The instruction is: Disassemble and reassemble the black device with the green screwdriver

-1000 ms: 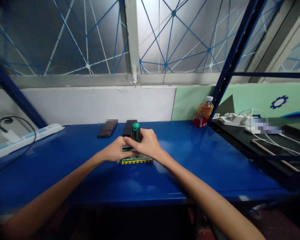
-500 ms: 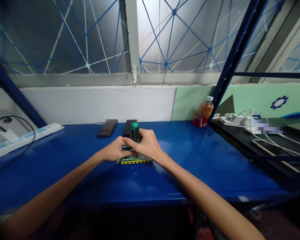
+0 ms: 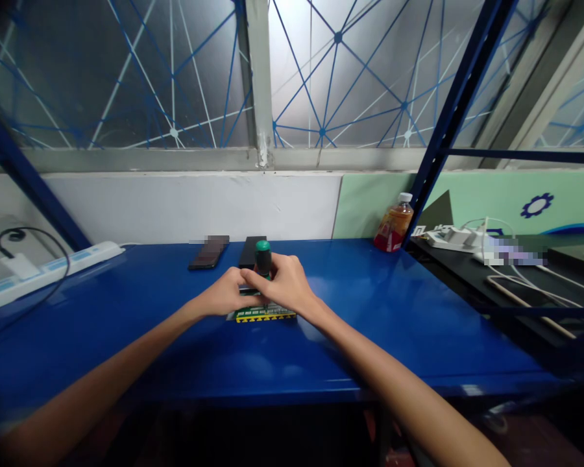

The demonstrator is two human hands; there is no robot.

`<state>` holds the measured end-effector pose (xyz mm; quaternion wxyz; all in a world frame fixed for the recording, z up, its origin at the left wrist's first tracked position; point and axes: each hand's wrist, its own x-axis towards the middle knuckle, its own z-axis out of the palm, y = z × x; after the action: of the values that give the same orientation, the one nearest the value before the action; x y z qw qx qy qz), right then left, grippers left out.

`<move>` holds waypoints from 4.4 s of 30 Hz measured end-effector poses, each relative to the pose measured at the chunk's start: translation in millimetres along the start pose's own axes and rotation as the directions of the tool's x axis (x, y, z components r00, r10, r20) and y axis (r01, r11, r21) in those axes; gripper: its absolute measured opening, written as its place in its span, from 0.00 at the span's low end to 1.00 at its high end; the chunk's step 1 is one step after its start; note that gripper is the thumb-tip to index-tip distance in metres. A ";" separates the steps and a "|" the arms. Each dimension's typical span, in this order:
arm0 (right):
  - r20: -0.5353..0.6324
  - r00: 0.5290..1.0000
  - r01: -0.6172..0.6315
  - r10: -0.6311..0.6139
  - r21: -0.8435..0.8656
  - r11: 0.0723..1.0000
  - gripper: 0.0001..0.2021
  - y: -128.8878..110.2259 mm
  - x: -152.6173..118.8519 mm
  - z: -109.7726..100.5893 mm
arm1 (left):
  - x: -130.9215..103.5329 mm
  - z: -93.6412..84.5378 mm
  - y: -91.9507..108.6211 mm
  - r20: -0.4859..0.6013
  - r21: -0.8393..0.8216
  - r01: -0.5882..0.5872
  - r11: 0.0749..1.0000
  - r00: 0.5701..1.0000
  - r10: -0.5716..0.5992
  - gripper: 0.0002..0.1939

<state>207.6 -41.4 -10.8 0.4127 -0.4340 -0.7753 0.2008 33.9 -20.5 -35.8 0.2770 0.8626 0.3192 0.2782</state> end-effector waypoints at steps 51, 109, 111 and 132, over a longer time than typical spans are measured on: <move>-0.112 0.994 -0.005 0.005 -0.002 1.000 0.18 5.5 1.2 4.7 | 0.2 -7.5 -1.3 0.159 0.013 -0.145 0.989 0.977 0.141 0.12; -0.277 0.961 -0.021 0.006 -0.052 0.998 0.23 17.0 11.3 4.8 | 3.5 0.2 -11.6 -0.091 0.395 0.177 0.901 0.984 -0.153 0.12; -0.268 0.963 -0.028 0.015 -0.046 0.999 0.23 17.9 11.8 5.2 | 3.2 -0.9 -10.8 -0.125 0.415 0.185 0.891 0.981 -0.146 0.11; -0.242 0.970 -0.008 -0.008 -0.065 0.998 0.23 20.0 12.0 11.0 | 4.4 1.1 -14.9 -0.050 0.096 0.121 0.988 0.992 -0.116 0.13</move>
<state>205.4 -19.9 -25.0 0.4898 -0.4683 -0.7254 0.1208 31.5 -8.2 -45.0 0.2431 0.8483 0.3892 0.2641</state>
